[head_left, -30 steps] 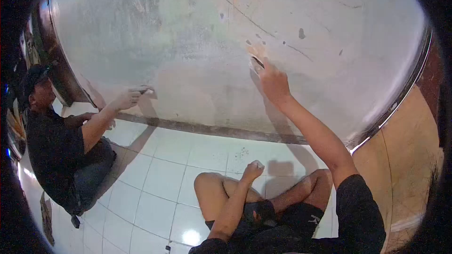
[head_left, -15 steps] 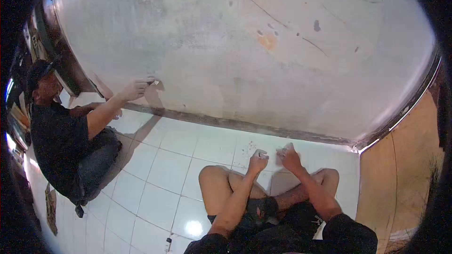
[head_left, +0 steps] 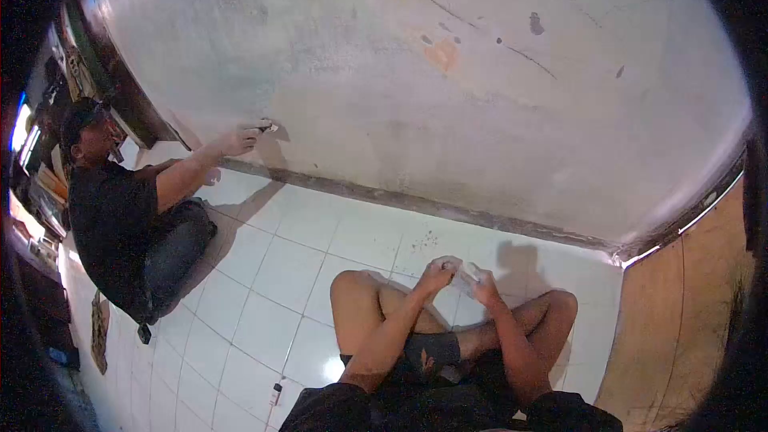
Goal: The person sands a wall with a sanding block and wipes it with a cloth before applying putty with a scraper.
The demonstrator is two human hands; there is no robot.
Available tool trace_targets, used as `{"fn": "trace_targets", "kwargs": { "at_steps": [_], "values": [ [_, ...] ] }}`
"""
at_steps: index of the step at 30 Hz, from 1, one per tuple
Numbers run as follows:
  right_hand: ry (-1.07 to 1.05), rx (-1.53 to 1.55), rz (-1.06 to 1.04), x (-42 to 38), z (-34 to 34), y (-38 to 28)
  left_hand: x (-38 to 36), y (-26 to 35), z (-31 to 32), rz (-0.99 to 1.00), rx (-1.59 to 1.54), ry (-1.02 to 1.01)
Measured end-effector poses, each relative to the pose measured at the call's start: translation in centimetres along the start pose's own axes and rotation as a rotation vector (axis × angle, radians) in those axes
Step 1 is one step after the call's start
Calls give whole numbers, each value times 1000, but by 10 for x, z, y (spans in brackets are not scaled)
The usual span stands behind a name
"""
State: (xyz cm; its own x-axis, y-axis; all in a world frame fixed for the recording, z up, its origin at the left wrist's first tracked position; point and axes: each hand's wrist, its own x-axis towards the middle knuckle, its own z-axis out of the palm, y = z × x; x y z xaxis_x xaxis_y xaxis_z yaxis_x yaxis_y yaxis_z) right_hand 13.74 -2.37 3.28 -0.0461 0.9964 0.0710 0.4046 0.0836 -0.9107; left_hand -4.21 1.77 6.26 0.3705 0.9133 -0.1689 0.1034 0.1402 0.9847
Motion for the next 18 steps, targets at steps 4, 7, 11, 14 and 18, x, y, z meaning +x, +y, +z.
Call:
{"fn": "trace_targets", "kwargs": {
  "at_steps": [4,7,11,14,18],
  "values": [
    [1,132,45,4,0,-16,-6,13,-2,-37,36,-59],
    [-23,118,273,3,-15,-57,-7,17,0,-45,-45,-59],
    [-19,309,394,7,0,7,2,-6,7,-20,-66,-5],
    [-45,389,426,9,-6,-4,-5,12,6,-26,-21,-17],
    [20,286,372,8,-2,-6,-7,16,6,90,209,27]
  ]
}}
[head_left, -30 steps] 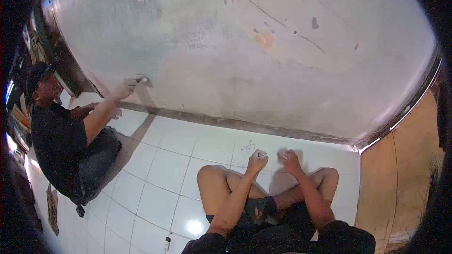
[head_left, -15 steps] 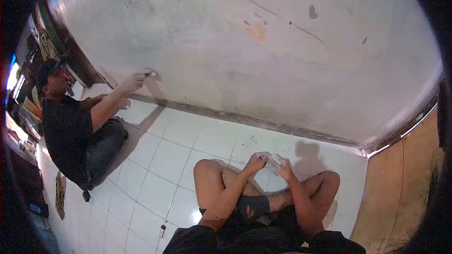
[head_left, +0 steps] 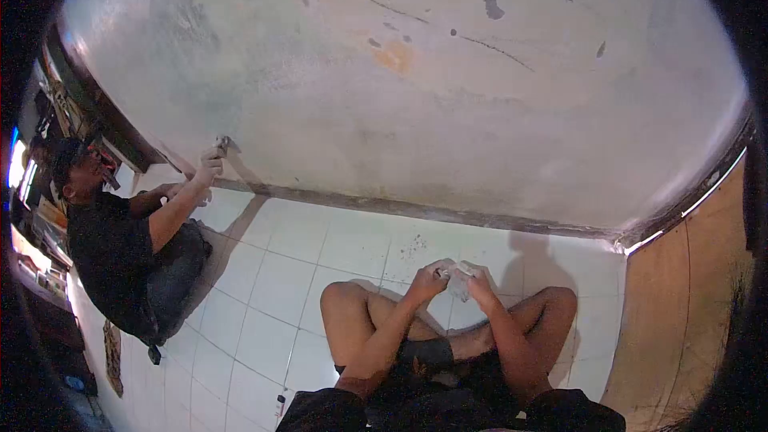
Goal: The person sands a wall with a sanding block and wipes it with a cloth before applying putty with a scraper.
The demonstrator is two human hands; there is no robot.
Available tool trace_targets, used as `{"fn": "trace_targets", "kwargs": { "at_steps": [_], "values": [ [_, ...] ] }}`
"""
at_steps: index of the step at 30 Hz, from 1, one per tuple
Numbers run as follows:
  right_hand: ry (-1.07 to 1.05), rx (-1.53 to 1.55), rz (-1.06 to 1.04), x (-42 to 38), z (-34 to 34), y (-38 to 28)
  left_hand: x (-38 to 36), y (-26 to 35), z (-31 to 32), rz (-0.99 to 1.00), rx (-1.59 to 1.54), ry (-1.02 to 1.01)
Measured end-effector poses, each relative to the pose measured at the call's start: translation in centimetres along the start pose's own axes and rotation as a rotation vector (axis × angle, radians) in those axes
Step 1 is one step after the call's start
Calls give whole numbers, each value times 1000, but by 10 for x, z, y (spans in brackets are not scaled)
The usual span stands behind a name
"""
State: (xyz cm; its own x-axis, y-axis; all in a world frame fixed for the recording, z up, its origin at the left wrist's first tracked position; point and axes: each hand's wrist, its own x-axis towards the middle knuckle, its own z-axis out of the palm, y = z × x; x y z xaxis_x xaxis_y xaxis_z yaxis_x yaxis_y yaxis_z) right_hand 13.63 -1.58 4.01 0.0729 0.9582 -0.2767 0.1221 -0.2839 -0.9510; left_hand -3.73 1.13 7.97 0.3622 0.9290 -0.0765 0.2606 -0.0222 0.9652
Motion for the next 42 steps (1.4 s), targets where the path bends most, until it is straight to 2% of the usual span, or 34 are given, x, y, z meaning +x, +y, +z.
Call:
{"fn": "trace_targets", "kwargs": {
  "at_steps": [1,5,8,14,16,19,22,25,28,31,34,37,40,42],
  "values": [
    [-1,-23,-8,0,0,-2,-1,4,0,58,79,32],
    [17,-56,-53,-1,4,0,-4,6,0,-3,194,25],
    [-12,-59,-30,-9,2,-22,-3,13,-2,-14,215,36],
    [-6,0,-12,11,4,26,3,-5,1,22,203,78],
    [-28,40,55,7,2,12,5,-9,2,2,230,73],
    [-15,4,71,2,4,-7,7,-12,3,16,112,50],
    [-4,5,71,-1,5,-17,5,-6,2,108,276,49],
    [11,-4,90,0,5,-21,3,11,-2,-12,128,8],
    [9,35,82,1,6,-22,5,10,-2,41,101,31],
    [3,16,-25,5,5,-11,6,8,-2,103,135,86],
    [19,44,-56,9,7,-3,9,-2,0,81,105,89],
    [6,97,60,9,4,-3,9,-6,-4,94,13,52],
    [38,-45,-79,11,6,4,15,-16,-2,202,112,87],
    [19,-63,-133,13,3,6,13,-16,-3,60,111,63]
  ]
}}
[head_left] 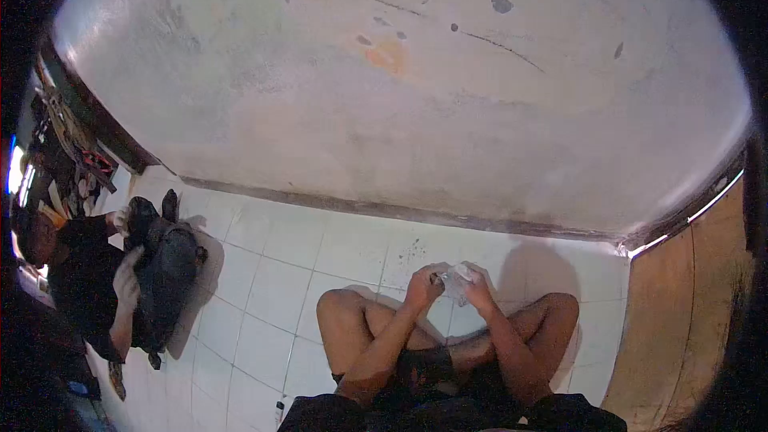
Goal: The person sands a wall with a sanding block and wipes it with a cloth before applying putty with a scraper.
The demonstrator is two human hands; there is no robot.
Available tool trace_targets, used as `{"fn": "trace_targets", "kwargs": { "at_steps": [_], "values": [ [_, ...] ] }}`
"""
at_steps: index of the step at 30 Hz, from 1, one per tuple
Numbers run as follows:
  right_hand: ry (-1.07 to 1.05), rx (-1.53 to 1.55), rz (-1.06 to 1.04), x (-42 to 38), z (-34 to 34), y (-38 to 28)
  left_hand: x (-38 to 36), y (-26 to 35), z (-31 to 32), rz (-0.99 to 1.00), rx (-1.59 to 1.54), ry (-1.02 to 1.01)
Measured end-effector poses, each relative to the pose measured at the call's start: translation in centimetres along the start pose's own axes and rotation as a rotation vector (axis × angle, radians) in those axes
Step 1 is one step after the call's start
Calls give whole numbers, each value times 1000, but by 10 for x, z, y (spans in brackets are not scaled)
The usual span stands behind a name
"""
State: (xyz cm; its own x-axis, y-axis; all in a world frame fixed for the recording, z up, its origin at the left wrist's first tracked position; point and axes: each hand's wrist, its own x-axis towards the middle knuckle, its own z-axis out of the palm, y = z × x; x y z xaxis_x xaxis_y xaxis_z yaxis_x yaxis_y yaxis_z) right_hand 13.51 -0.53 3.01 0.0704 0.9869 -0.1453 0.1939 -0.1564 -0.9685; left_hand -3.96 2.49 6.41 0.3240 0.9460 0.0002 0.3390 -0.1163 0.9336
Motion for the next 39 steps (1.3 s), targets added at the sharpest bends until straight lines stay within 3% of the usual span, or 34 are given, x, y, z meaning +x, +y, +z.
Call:
{"fn": "trace_targets", "kwargs": {
  "at_steps": [8,13,16,22,25,29,31,34,37,39],
  "values": [
    [33,-94,-74,11,7,49,-3,19,-7,-122,-2,76],
    [-116,-47,-60,2,-1,16,-2,17,-8,-230,136,18],
    [-47,-146,-191,0,4,10,-7,26,-7,-177,196,97],
    [-75,-204,-168,6,5,36,-11,32,-7,-201,167,124],
    [-55,-191,-254,12,5,60,-12,28,-9,-75,76,132],
    [-50,-159,-270,12,3,74,-12,13,-4,-65,87,147],
    [-63,-226,-219,-5,1,18,-12,7,-3,-29,83,140],
    [42,-251,-392,-7,4,27,-13,15,-5,-35,127,177],
    [-121,-111,-212,-7,-6,0,-12,21,-5,-56,16,195],
    [41,-289,-344,-13,-1,4,-11,22,-5,-22,-10,207]
  ]
}}
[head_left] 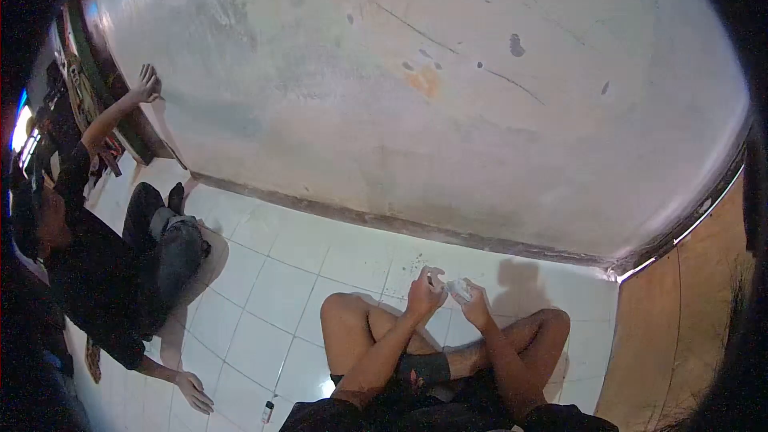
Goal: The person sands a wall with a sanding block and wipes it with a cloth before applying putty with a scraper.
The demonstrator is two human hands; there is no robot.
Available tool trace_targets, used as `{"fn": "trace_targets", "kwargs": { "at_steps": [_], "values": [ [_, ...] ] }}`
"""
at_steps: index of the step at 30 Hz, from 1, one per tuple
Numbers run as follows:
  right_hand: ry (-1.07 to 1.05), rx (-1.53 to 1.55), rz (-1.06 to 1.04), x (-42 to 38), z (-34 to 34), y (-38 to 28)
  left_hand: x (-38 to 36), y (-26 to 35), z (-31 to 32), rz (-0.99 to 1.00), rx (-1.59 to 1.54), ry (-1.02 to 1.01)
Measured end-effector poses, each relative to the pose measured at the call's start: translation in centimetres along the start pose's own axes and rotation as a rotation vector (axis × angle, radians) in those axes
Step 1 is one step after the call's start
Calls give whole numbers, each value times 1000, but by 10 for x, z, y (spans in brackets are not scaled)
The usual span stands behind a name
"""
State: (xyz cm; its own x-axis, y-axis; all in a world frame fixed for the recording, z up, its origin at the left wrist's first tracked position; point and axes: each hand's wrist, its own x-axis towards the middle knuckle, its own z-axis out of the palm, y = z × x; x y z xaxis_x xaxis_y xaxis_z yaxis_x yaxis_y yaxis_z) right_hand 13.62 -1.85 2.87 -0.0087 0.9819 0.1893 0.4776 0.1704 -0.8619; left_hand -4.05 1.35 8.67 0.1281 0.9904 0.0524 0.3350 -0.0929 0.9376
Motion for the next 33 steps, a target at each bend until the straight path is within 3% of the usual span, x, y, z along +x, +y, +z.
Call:
{"fn": "trace_targets", "kwargs": {
  "at_steps": [1,4,7,10,13,16,17,20,21,27,31,33],
  "values": [
    [72,-101,-57,-3,3,4,0,0,-1,15,-16,7],
    [-28,201,10,-1,6,-1,-5,14,-2,-31,-26,74],
    [16,24,25,2,16,2,-3,16,-4,12,-120,189],
    [3,50,3,4,19,-15,-4,18,-7,-46,-221,213],
    [-33,69,19,3,26,-33,0,11,-8,82,-239,396],
    [121,-531,-446,8,35,-50,4,7,-13,-149,-285,446],
    [-10,-42,-160,12,41,-57,4,6,-16,-166,-310,455],
    [118,-267,-391,16,47,-89,5,16,-29,-205,-403,487],
    [264,-443,-634,16,53,-84,5,23,-35,-213,-444,500],
    [136,-245,-224,22,62,-93,10,-1,-29,-131,-552,424],
    [213,-185,-213,19,60,-110,11,-6,-23,59,-399,433],
    [262,-126,-274,20,59,-111,6,11,-30,-114,-625,356]
  ]
}}
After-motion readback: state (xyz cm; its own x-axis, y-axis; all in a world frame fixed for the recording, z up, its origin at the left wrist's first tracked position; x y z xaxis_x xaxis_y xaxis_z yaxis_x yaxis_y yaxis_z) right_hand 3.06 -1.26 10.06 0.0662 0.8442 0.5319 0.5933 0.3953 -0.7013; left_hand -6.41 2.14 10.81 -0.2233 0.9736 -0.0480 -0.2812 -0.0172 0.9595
